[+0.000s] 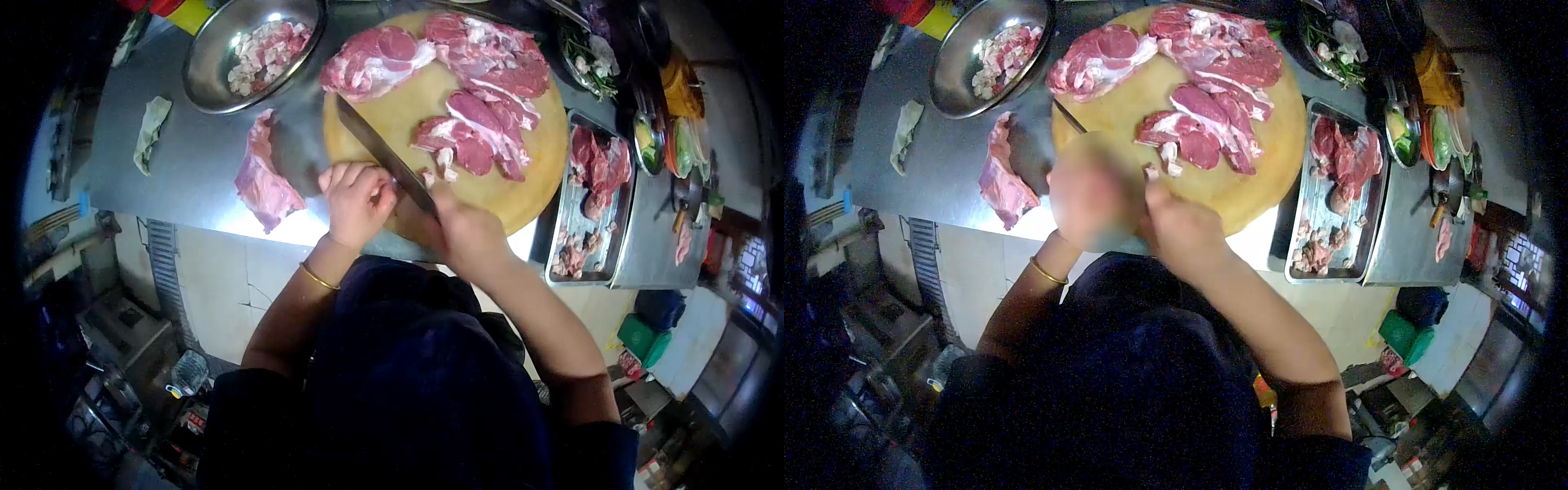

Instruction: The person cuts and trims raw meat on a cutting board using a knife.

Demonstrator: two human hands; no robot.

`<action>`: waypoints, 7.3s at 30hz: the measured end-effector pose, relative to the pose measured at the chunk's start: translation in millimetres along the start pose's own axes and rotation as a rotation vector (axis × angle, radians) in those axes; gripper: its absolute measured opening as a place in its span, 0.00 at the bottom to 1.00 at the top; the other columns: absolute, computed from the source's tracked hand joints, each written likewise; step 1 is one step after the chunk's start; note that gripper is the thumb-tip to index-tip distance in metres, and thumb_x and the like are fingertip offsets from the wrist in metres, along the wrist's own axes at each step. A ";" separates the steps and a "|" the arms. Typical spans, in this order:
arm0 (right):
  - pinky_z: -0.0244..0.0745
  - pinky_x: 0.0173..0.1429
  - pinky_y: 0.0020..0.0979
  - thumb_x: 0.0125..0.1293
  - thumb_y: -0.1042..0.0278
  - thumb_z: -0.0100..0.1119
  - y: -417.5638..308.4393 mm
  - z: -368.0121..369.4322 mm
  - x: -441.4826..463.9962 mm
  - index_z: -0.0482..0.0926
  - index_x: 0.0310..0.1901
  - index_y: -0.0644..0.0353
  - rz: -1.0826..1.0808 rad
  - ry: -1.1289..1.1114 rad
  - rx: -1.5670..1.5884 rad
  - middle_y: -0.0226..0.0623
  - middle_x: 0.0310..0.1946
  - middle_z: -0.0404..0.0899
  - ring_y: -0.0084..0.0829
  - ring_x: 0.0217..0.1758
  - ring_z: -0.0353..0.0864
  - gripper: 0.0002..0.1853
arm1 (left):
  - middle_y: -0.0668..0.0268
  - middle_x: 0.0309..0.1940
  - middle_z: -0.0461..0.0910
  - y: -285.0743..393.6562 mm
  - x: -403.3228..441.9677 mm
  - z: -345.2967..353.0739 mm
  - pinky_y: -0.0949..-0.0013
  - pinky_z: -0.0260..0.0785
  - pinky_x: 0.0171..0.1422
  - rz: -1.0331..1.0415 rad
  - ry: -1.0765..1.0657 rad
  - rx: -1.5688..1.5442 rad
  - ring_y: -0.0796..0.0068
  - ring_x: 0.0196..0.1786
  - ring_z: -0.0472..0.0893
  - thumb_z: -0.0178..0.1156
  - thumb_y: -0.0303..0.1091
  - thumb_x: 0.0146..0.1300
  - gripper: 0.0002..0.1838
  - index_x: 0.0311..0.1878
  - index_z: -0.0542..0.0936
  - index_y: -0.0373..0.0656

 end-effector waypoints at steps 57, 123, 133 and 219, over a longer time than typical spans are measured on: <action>0.73 0.31 0.38 0.74 0.68 0.56 20.7 64.9 -99.2 0.66 0.58 0.65 0.320 0.261 0.802 0.38 0.23 0.75 0.34 0.23 0.77 0.17 | 0.60 0.48 0.76 51.7 59.9 39.1 0.65 0.71 0.56 0.052 -0.145 -0.287 0.63 0.51 0.76 0.71 0.33 0.61 0.20 0.53 0.78 0.40; 0.74 0.36 0.50 0.71 0.68 0.58 130.1 -43.6 -146.9 0.69 0.50 0.65 0.389 0.167 0.368 0.58 0.27 0.79 0.62 0.32 0.80 0.13 | 0.55 0.76 0.64 84.8 9.5 36.3 0.36 0.41 0.81 0.259 -0.644 0.155 0.48 0.81 0.55 0.69 0.51 0.58 0.33 0.68 0.78 0.57; 0.80 0.37 0.47 0.66 0.66 0.63 50.4 -52.2 -54.5 0.70 0.51 0.60 -0.125 -0.029 0.003 0.52 0.34 0.82 0.53 0.34 0.84 0.17 | 0.67 0.48 0.80 41.3 -3.8 -23.6 0.51 0.63 0.66 0.073 -0.062 0.117 0.58 0.55 0.77 0.69 0.33 0.54 0.11 0.42 0.84 0.48; 0.78 0.38 0.51 0.67 0.63 0.64 61.8 -55.9 -99.0 0.70 0.56 0.55 0.149 0.045 -0.036 0.51 0.30 0.83 0.57 0.35 0.84 0.20 | 0.63 0.34 0.81 44.7 46.6 36.6 0.54 0.74 0.49 -0.093 -0.328 0.157 0.55 0.42 0.82 0.67 0.40 0.58 0.06 0.35 0.84 0.50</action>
Point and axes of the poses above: each hand's wrist, its own x-axis towards the middle knuckle, its own z-axis out of the palm, y = z × x, the point moved 10 cm from there along x, towards the middle knuckle
